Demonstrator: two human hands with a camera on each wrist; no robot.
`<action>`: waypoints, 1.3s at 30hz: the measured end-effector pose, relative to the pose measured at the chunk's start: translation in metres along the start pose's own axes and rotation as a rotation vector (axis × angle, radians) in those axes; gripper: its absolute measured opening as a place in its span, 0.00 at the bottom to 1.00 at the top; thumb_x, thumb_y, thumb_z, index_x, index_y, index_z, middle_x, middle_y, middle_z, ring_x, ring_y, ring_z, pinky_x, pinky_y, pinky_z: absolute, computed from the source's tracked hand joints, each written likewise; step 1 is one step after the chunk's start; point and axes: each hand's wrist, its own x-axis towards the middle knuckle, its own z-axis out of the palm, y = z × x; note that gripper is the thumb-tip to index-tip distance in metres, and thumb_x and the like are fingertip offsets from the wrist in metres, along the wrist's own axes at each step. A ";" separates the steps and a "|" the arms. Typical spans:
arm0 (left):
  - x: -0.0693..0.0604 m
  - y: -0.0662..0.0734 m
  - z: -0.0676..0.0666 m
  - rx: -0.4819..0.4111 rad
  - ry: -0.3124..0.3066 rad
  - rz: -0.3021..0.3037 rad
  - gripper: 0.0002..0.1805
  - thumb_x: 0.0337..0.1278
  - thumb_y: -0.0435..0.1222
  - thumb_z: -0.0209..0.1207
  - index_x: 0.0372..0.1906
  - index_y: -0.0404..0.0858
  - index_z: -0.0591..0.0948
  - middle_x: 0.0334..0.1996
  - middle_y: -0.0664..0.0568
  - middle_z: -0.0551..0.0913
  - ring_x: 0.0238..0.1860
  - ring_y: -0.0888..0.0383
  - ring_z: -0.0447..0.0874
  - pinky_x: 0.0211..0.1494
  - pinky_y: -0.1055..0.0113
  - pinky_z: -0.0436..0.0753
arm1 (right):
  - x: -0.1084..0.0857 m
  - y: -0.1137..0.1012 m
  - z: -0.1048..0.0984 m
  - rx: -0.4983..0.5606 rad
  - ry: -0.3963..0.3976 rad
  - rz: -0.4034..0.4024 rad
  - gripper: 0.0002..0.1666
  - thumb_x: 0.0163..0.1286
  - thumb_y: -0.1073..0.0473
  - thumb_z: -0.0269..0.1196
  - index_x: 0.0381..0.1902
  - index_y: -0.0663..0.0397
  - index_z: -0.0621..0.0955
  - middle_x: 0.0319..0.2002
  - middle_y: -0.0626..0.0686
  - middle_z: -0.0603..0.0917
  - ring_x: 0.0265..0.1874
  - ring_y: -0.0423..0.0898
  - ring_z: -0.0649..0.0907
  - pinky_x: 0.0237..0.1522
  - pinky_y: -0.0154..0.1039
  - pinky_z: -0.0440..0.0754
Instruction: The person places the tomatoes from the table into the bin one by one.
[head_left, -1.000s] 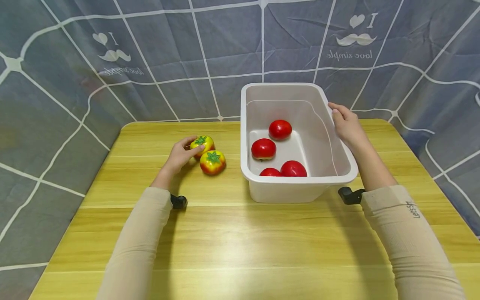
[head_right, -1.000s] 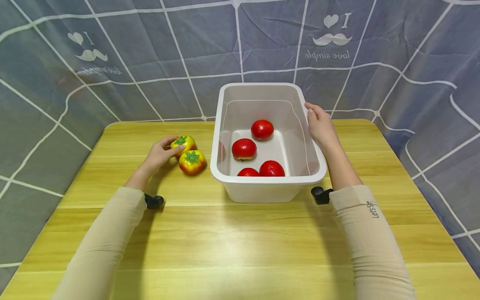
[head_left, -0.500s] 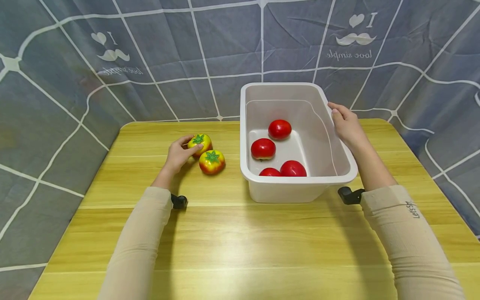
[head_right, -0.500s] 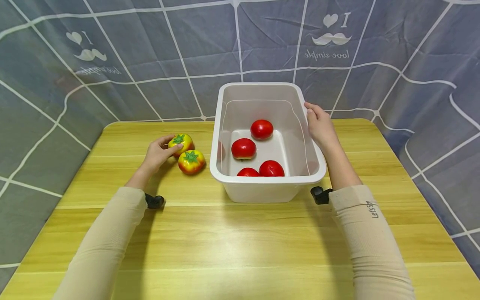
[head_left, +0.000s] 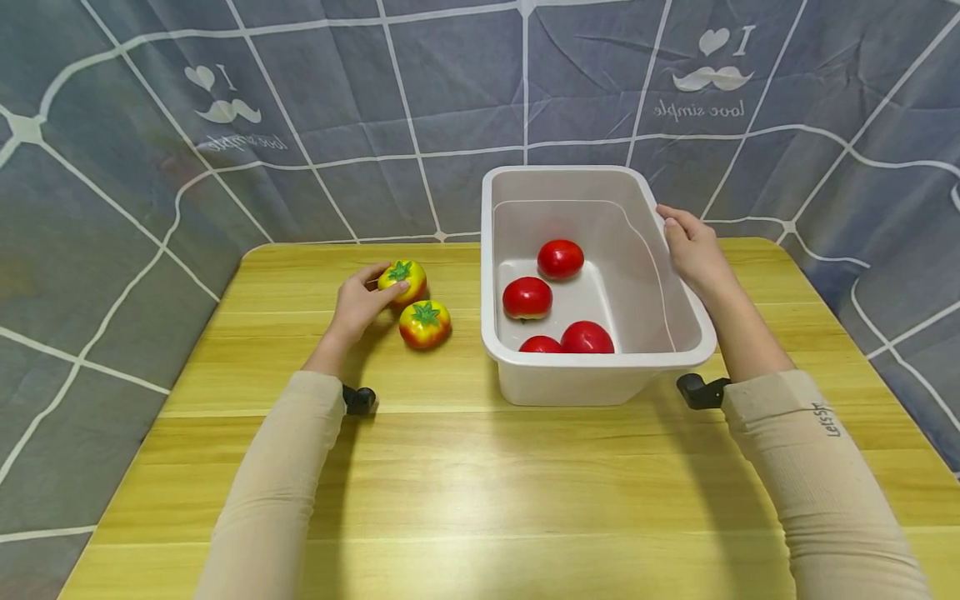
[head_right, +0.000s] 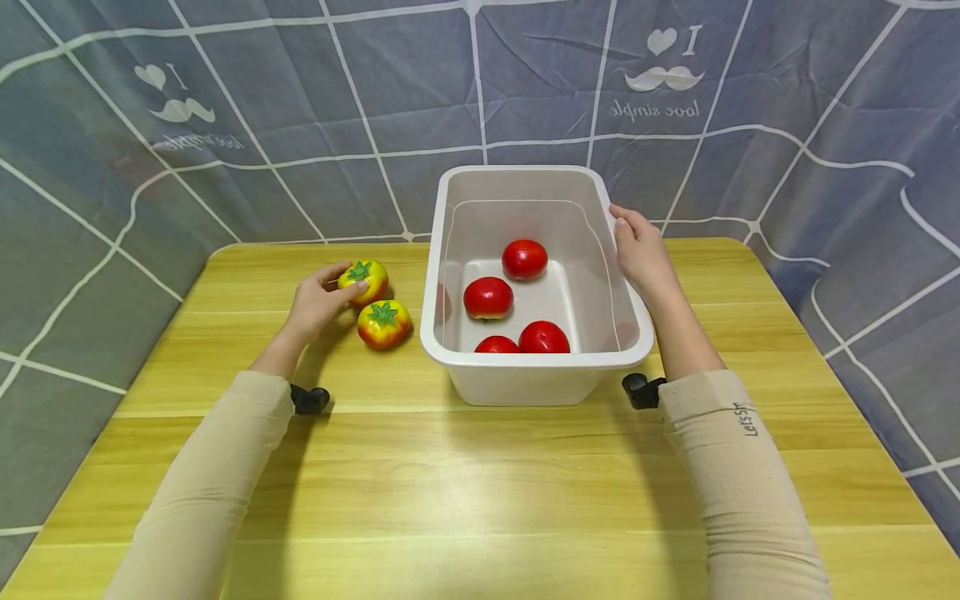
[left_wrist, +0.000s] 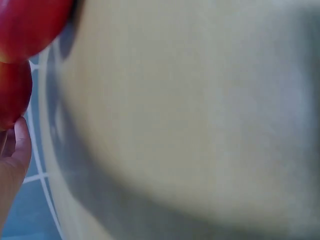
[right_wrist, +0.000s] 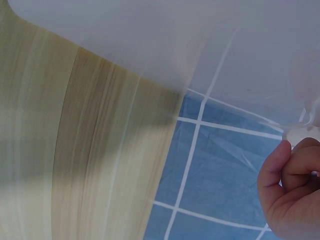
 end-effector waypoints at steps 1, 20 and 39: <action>0.003 -0.001 0.001 0.011 0.006 0.006 0.34 0.53 0.40 0.65 0.63 0.31 0.69 0.61 0.39 0.70 0.60 0.46 0.69 0.61 0.58 0.70 | 0.000 0.000 0.000 -0.001 -0.001 0.002 0.31 0.76 0.48 0.35 0.71 0.55 0.58 0.68 0.64 0.60 0.62 0.62 0.65 0.62 0.57 0.63; 0.010 0.022 0.003 0.082 0.043 0.124 0.32 0.52 0.42 0.65 0.62 0.35 0.71 0.59 0.42 0.73 0.58 0.48 0.71 0.59 0.59 0.72 | 0.002 0.001 0.000 0.005 -0.002 0.009 0.31 0.76 0.48 0.35 0.71 0.55 0.58 0.67 0.64 0.61 0.61 0.62 0.66 0.61 0.56 0.63; 0.021 0.074 0.019 0.039 0.027 0.240 0.32 0.50 0.41 0.67 0.61 0.36 0.73 0.57 0.46 0.75 0.53 0.53 0.74 0.52 0.64 0.77 | 0.000 0.000 -0.001 -0.007 -0.006 -0.005 0.31 0.76 0.49 0.35 0.71 0.56 0.58 0.67 0.64 0.61 0.61 0.62 0.66 0.61 0.57 0.64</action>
